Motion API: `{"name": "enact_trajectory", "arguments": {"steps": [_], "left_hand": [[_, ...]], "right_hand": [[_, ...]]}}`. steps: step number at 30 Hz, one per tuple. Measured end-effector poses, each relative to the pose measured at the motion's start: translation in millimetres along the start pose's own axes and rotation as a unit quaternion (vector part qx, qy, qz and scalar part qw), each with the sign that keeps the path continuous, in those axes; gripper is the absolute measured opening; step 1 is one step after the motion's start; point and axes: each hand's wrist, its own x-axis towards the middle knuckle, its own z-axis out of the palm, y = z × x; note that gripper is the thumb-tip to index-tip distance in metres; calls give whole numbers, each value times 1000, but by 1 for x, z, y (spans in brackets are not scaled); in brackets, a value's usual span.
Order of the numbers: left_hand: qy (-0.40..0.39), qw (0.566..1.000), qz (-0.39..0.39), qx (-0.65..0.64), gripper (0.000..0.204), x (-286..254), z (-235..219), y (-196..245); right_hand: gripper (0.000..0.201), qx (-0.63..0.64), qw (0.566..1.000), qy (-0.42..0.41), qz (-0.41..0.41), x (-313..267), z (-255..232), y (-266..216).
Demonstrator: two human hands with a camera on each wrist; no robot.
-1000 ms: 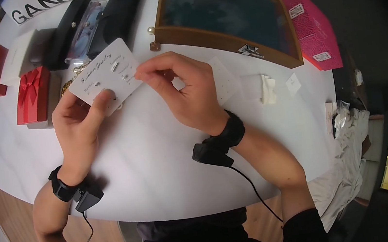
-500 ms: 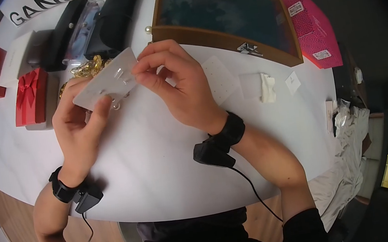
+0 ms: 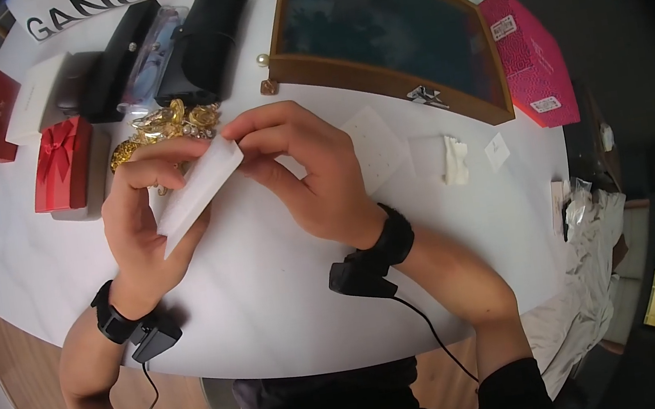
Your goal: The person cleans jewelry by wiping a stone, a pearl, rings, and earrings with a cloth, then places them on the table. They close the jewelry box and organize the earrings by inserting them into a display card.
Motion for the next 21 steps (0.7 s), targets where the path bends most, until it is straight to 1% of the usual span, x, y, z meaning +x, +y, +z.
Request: {"name": "enact_trajectory", "arguments": {"steps": [2,6,8,12,14,15,17,18,20,21], "left_hand": [[-1,1000,2,0,35,0,0,-1],[-3,1000,-10,3,36,-1,-1,2],[-13,999,-17,25,38,0,-3,3],[0,1000,-18,10,35,0,-1,3],[14,1000,7,20,32,1,0,4],[14,1000,7,20,32,1,0,5],[27,999,-27,9,28,0,1,8],[27,999,-27,9,28,-1,1,9],[29,999,-36,12,29,-1,0,8],[29,999,-36,12,29,-1,0,8]], "right_hand": [[16,-21,999,-17,-18,0,0,-1],[15,-11,1000,-6,-8,-1,2,-2],[12,-41,999,-10,-10,0,2,-2],[11,-47,999,-9,-22,0,2,-3],[12,-57,998,-15,-14,0,2,-6],[12,-57,998,-15,-13,-1,2,-6],[12,-49,999,-9,-2,-3,3,-7],[12,-50,999,-9,-2,-3,1,-7],[14,-79,995,-62,-30,-2,-4,-7],[14,-78,995,-62,-30,-2,-2,-8]]}}
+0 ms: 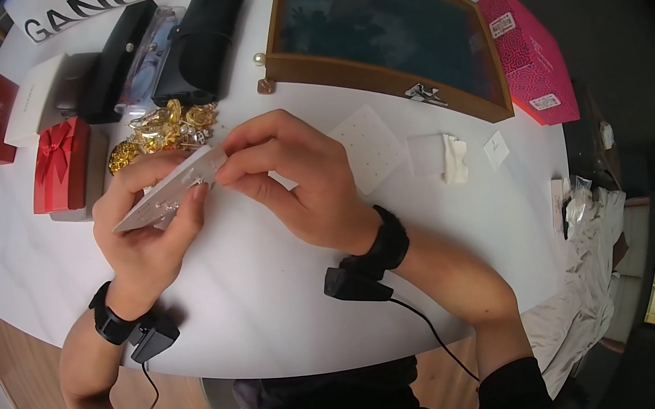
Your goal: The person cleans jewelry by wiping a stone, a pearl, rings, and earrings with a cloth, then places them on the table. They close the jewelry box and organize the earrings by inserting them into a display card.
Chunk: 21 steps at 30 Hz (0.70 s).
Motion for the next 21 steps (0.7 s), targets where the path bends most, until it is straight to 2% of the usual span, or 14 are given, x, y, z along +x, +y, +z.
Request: {"name": "enact_trajectory", "arguments": {"steps": [2,11,21], "left_hand": [[-6,1000,13,-9,28,1,0,-1],[-9,999,44,3,29,4,-1,-1],[-5,999,35,-18,27,4,1,-1]], "right_hand": [[13,-13,999,45,5,2,4,-2],[14,-22,999,42,-6,3,3,-4],[15,-26,999,42,-12,3,3,-5]]}}
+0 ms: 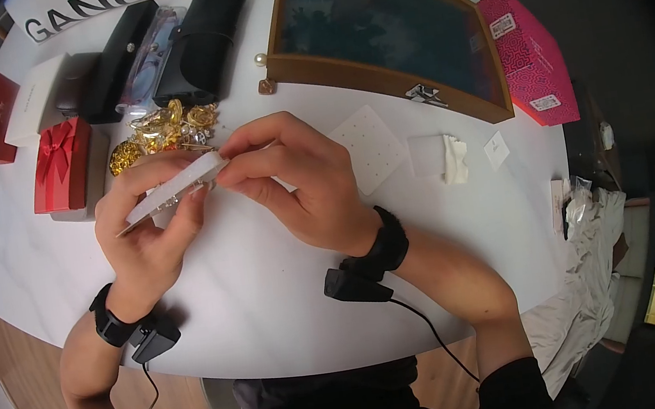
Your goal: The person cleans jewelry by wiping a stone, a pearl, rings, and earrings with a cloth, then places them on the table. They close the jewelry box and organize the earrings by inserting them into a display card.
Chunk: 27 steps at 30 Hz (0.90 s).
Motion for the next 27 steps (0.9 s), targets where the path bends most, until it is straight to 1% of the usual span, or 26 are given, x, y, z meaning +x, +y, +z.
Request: {"name": "enact_trajectory", "arguments": {"steps": [6,8,9,11,12,14,15,16,17,18,20,21,25,27], "left_hand": [[-6,1000,-2,-7,28,0,-1,0],[-17,1000,2,-15,29,1,-1,1],[-17,1000,2,-16,29,1,-2,1],[-48,998,29,36,31,2,-8,4],[-48,998,31,37,31,4,-9,4],[-74,988,118,67,34,10,-13,5],[-86,982,139,94,34,11,-15,4],[-83,981,145,97,34,13,-17,6],[-105,976,157,106,31,14,-19,9],[-127,971,168,114,29,15,-21,12],[-118,969,176,125,28,15,-20,16],[-109,966,195,131,29,14,-20,15],[-105,953,244,146,28,14,-21,15],[-110,947,260,154,28,15,-23,17]], "right_hand": [[16,-13,1000,5,-16,0,0,1],[22,-12,999,12,-29,-1,1,3],[22,-12,999,12,-29,-2,1,3],[29,32,999,33,-11,-4,3,2],[29,32,999,33,-13,-6,3,0],[37,65,997,44,13,-6,1,-3],[37,65,997,43,5,-4,-3,-2],[40,-13,998,24,-61,-1,-7,0],[42,-90,988,5,-125,1,-10,0],[42,-92,987,5,-130,3,-12,-2],[46,-110,981,-2,-161,3,-14,-9],[49,-115,979,2,-170,3,-15,-11],[48,-140,975,1,-171,-2,-15,-17],[43,-143,967,-38,-209,-3,-20,-18]]}}
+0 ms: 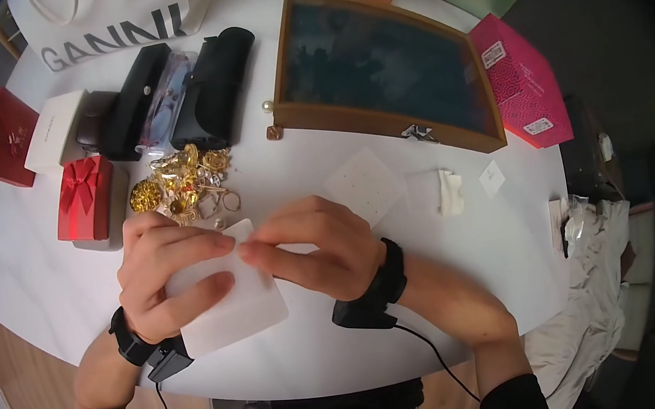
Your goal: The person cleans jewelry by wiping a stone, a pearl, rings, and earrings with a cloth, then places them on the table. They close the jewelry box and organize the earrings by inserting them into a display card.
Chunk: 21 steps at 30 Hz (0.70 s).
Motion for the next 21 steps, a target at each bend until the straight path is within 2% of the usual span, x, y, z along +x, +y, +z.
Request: {"name": "enact_trajectory", "arguments": {"steps": [9,21], "left_hand": [[-16,1000,9,-9,33,-1,-4,15],[-27,999,-1,-22,30,1,-4,13]], "right_hand": [[35,12,1000,-1,-28,-2,-5,-6],[37,19,1000,-11,-14,-3,-6,-7]]}}
